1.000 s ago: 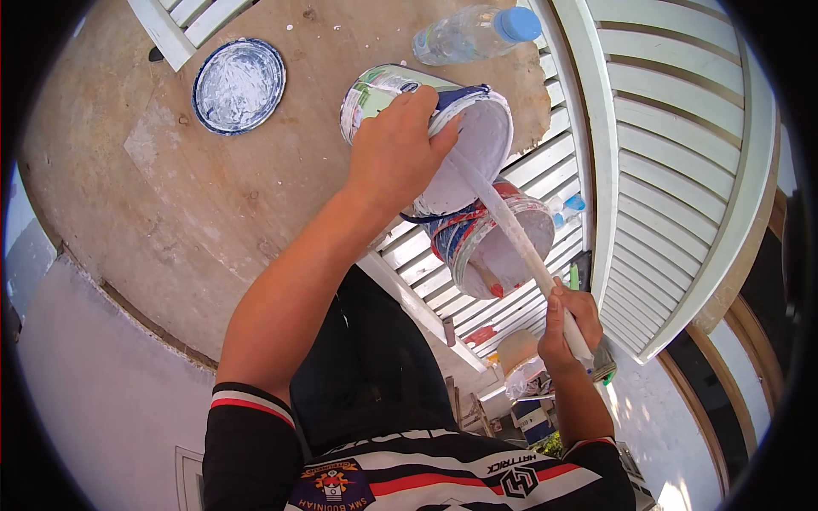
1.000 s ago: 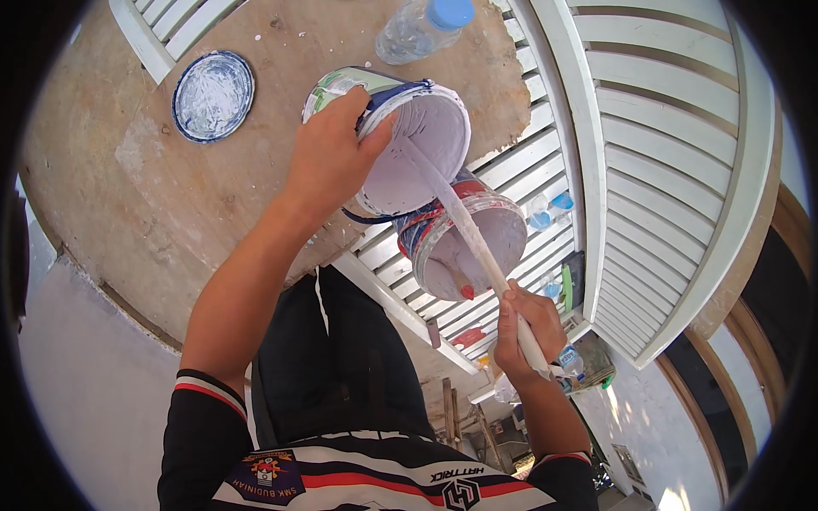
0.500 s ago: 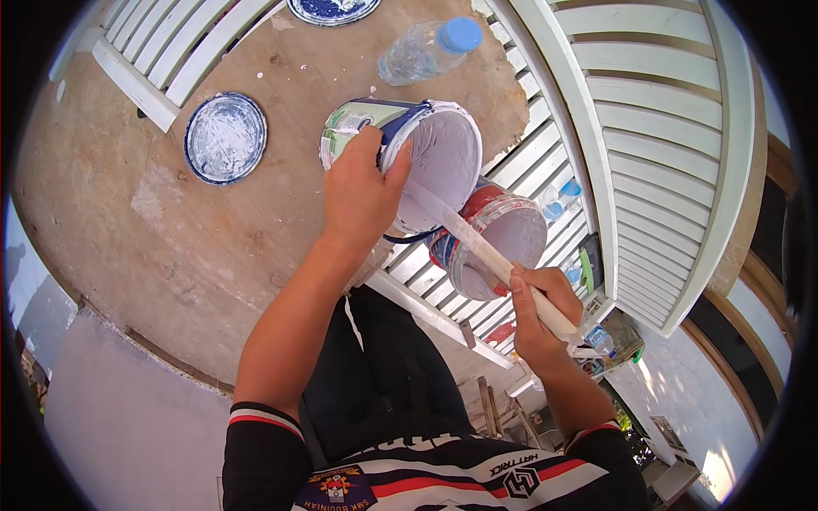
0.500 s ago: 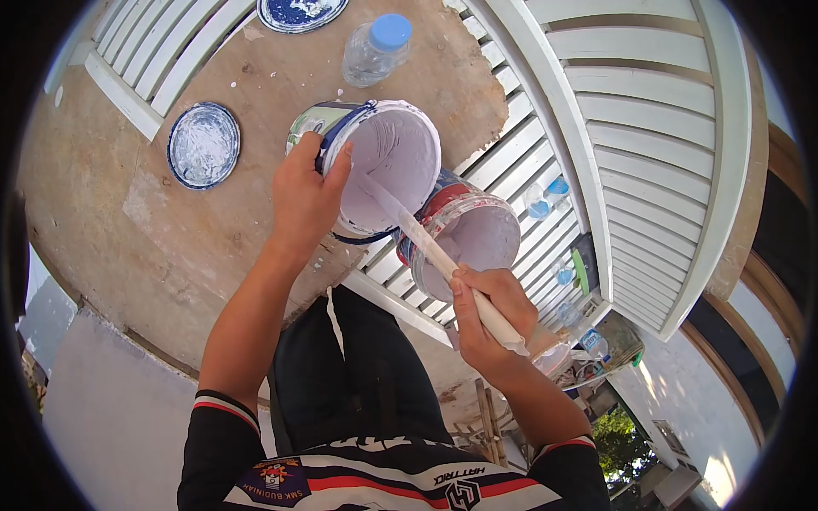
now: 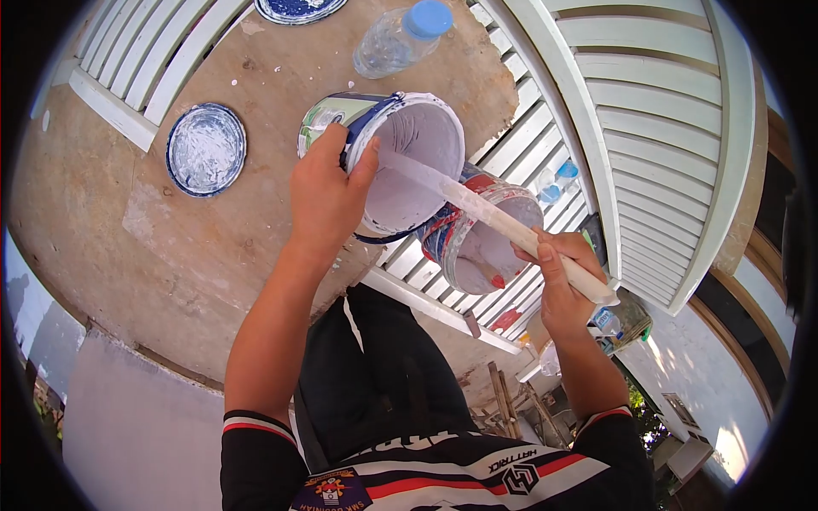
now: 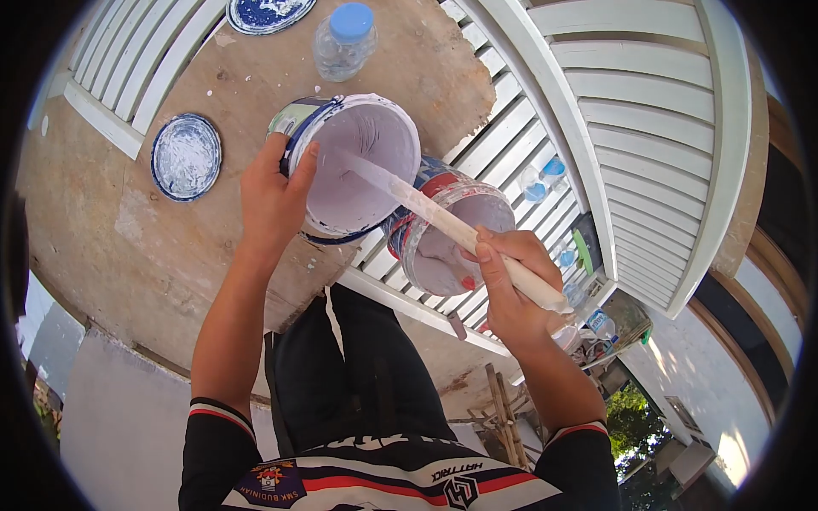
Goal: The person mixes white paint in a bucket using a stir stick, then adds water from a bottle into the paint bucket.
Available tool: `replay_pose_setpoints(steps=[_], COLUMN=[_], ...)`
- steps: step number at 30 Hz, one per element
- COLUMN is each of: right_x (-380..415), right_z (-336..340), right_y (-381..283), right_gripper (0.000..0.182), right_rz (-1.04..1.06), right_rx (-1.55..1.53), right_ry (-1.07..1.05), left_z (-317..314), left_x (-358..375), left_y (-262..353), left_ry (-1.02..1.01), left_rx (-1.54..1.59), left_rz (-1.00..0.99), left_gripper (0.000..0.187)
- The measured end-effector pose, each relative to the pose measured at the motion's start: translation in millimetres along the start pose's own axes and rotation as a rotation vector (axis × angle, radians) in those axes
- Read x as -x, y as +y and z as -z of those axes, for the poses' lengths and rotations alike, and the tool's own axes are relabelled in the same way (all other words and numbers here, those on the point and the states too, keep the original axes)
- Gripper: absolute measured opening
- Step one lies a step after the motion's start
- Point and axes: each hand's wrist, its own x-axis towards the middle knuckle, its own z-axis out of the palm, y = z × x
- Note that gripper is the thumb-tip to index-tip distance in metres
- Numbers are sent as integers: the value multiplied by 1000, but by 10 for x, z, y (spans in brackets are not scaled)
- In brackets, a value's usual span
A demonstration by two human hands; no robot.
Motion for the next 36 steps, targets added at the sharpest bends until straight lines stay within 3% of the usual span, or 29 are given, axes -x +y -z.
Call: replay_pose_setpoints(steps=[2, 6, 11, 18, 21, 25, 28, 32, 36], right_x=[-71, -241, -305, -169, -254, -420, -512, -302, -312], right_z=[-41, -23, -132, -303, -229, -132, -105, -198, -192], right_y=[-8, 27, -155, -225, -164, -214, -278, -144, -127], right_gripper=[13, 16, 17, 16, 18, 24, 23, 21, 23], right_rz=[-4, 212, 421, 226, 235, 542, 609, 445, 350], right_rx=[-78, 239, 400, 243, 271, 368, 440, 342, 259], right_ry=[1, -120, -307, -247, -244, -329, -481, -502, -373], left_z=[2, 15, 40, 22, 21, 57, 40, 0, 43], left_x=[5, -12, -18, 7, 6, -13, -6, 10, 50], left_y=[-4, -5, -22, -76, -105, -56, -52, -57, -76], left_ry=[-8, 9, -9, 28, 28, 5, -5, 21, 14], left_rx=[6, 32, 22, 41, 42, 38, 35, 55, 23], left_rz=[12, 18, 32, 12, -5, 36, 21, -7, -9], left_gripper=[25, 26, 26, 27, 28, 27, 27, 27, 25])
